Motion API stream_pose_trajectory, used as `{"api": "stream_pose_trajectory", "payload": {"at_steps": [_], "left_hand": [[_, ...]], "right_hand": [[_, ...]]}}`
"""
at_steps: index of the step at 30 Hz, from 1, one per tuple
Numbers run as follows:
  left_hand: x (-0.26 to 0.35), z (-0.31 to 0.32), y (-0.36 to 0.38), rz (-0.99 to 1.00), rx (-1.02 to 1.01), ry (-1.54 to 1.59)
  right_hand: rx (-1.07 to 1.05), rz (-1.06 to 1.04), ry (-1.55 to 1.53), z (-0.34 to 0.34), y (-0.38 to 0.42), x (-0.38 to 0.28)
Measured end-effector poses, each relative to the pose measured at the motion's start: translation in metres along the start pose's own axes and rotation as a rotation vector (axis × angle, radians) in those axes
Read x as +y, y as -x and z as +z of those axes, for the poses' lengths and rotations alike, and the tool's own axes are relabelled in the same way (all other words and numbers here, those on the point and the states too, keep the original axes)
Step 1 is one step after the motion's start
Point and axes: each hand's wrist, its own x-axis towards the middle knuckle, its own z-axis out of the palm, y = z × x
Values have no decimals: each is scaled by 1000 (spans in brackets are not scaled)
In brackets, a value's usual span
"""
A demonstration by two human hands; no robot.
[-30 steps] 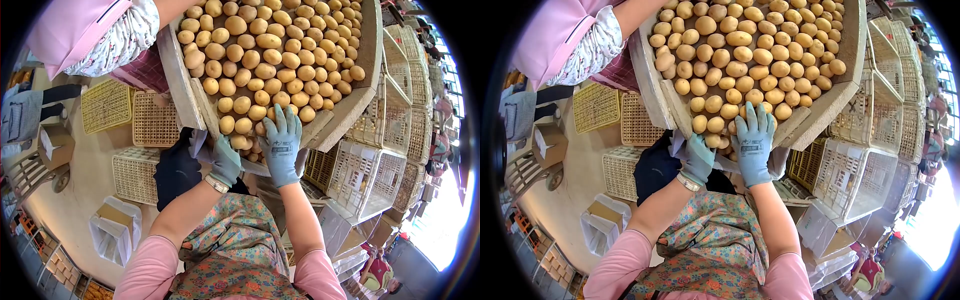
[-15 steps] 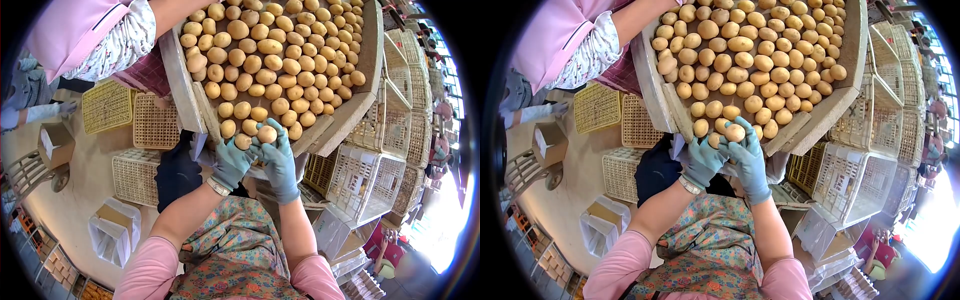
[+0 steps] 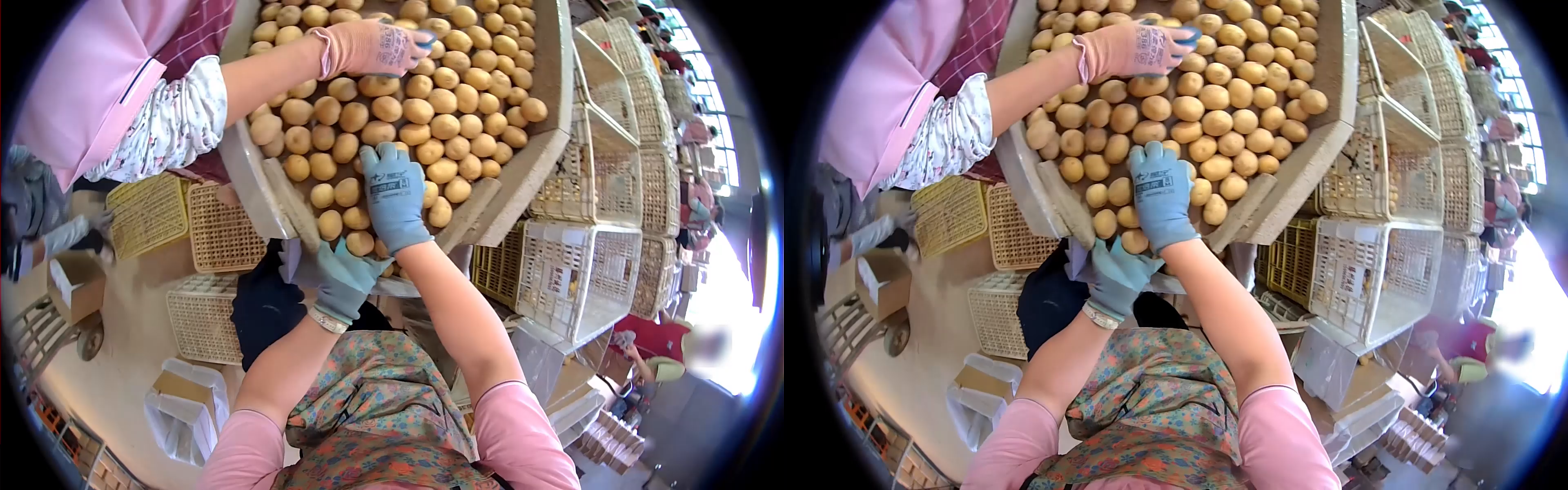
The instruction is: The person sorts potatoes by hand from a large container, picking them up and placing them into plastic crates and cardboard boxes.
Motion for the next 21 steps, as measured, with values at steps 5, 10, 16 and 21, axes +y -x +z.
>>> {"api": "stream_pose_trajectory", "payload": {"at_steps": [5, 10, 16, 21], "left_hand": [[-3, -24, -9, 66, -110, -282], [-6, -5, -8, 460, 110, -1572], [0, 15, -1, 125, -150, -463], [1, 21, -1, 207, -152, -945]], "right_hand": [[192, 248, -767, -28, 36, 0], [-387, 310, -1337, -85, 94, 21], [-258, 883, -1538, -118, 142, 136], [-723, 321, -143, -35, 367, 168]]}}
